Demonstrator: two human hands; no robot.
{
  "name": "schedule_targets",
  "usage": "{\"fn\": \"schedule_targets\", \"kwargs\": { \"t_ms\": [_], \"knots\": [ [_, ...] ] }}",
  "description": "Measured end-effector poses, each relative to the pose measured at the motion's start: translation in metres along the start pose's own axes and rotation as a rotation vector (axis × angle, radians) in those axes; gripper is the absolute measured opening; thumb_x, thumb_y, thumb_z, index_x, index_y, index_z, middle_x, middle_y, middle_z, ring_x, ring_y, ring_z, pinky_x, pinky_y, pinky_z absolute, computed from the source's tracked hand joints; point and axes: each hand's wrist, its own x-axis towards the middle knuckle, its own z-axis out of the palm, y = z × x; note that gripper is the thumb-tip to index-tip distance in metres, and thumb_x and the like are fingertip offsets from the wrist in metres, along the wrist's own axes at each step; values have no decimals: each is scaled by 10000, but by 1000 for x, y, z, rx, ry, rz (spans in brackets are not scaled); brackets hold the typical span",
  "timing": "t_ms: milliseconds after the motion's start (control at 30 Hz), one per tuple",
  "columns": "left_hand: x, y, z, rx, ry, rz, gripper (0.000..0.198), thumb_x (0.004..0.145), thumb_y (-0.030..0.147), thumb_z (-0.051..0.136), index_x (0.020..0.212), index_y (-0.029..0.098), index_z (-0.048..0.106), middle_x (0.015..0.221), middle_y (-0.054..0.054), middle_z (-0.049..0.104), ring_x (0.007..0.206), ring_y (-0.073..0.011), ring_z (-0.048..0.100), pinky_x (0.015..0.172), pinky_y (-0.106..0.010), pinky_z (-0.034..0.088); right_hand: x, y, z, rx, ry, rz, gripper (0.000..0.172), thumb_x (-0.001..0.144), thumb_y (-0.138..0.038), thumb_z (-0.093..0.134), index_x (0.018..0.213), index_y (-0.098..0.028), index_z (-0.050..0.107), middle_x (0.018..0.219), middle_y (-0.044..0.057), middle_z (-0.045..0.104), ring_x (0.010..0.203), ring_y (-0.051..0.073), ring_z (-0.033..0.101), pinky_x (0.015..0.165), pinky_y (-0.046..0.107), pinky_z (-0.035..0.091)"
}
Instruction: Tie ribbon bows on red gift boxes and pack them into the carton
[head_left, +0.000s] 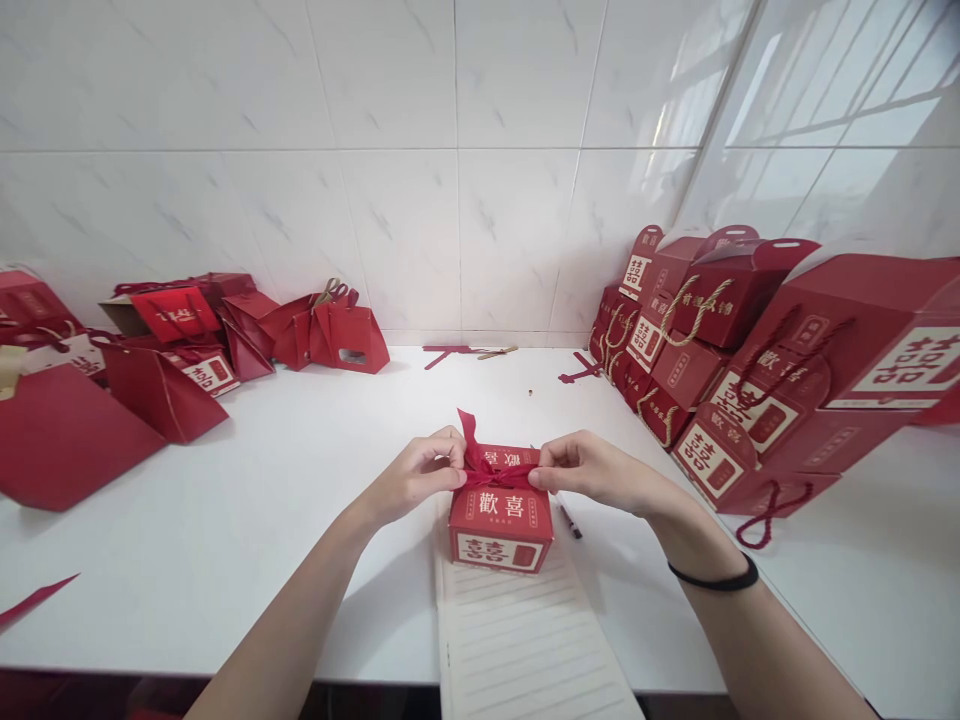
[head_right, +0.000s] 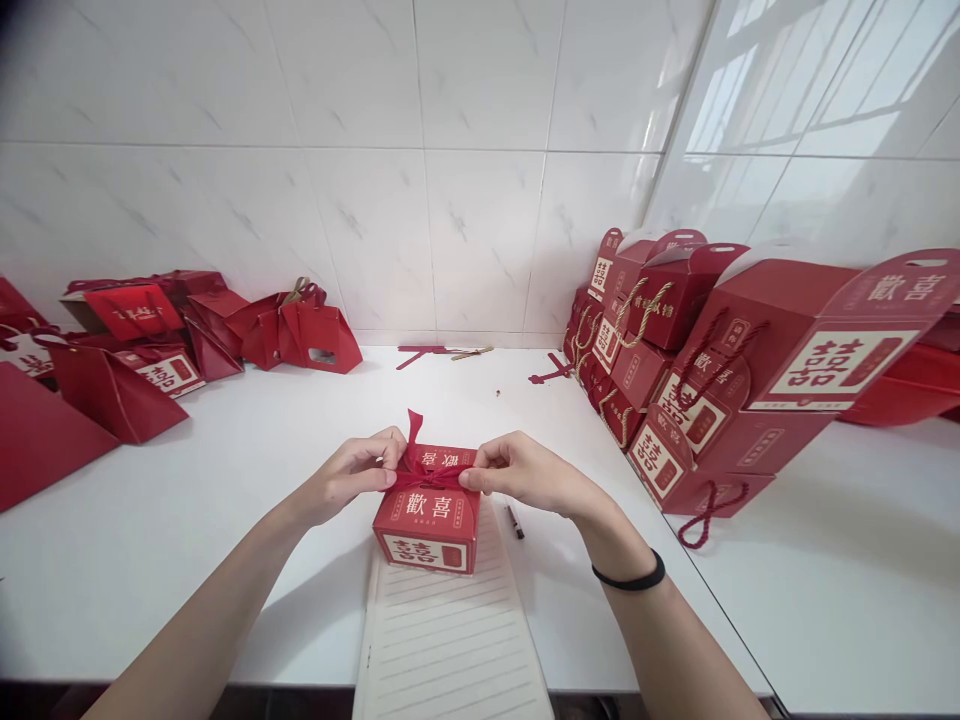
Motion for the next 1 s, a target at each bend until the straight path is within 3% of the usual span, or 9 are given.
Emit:
{"fn": "schedule_targets", "kwargs": {
  "t_ms": [400,533,667,767,900,1000],
  "knots": [
    [4,-13,-6,-27,-45,18,294,717,300,598,539,162,410,764,6,386,687,-112,408,596,-244,371,2,6,-4,74,-44,20,408,657,-526,681,580,-154,534,547,-27,430,535,95,353,498,246,240],
    [3,-8,-3,-46,-12,2,249,731,348,617,667,179,444,707,17,411,641,-105,405,572,-243,367,1,5,-5,73,-27,-3,375,673,-499,691,612,-143,593,570,-14,490,550,99,391,508,243,282],
    [2,-3,-1,-81,-3,-12,283,709,374,653,784,186,455,706,33,405,647,-101,416,579,-238,367,-7,2,-12,69,-220,-32,305,668,-434,730,735,-144,662,677,7,583,592,105,452,548,235,349],
    [1,-1,-1,-49,11,-39,318,703,404,655,742,188,425,683,43,390,617,-90,392,551,-227,337,-13,4,-22,4,-336,16,361,684,-496,707,669,-141,641,623,9,572,574,108,471,557,238,375],
    [1,-2,-3,50,-38,-107,403,742,463,595,604,183,340,589,54,352,542,-73,327,493,-218,254,-11,12,-32,-32,-190,157,498,721,-644,597,720,-146,622,693,28,587,688,139,558,656,251,449],
    [1,-3,-4,68,-59,-129,411,755,467,576,569,179,351,533,58,340,504,-68,305,481,-224,225,-5,19,-31,-30,-227,196,491,723,-629,613,803,-144,624,812,50,609,813,165,578,735,276,470]
  ]
}}
